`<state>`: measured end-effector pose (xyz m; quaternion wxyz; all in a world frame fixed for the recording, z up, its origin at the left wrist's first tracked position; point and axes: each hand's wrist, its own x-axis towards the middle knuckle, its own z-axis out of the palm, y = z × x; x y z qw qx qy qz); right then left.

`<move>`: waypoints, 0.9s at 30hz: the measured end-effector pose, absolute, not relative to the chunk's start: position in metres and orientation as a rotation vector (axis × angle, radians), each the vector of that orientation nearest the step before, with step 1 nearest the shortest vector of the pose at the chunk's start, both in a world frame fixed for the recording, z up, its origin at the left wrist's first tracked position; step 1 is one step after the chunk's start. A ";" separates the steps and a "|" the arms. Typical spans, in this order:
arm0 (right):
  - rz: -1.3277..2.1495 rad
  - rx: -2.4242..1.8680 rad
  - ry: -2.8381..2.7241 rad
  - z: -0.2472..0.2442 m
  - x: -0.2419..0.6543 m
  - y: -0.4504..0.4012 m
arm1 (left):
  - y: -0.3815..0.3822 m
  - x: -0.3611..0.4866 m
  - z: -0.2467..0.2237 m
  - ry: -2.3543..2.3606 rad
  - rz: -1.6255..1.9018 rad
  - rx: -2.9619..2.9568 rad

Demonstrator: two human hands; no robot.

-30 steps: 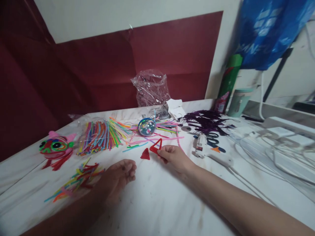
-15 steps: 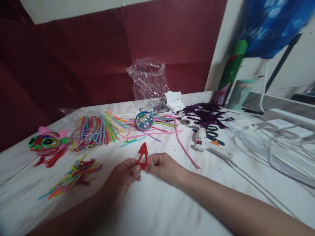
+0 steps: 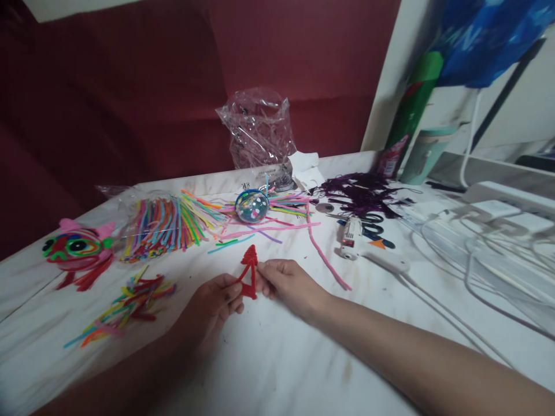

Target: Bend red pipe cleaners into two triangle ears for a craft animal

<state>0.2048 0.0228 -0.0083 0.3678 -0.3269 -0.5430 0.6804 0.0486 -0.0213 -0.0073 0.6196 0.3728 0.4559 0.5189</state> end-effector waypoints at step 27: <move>1.680 -0.858 -1.659 -0.006 0.205 0.016 | -0.015 0.040 -0.018 1.210 1.129 1.161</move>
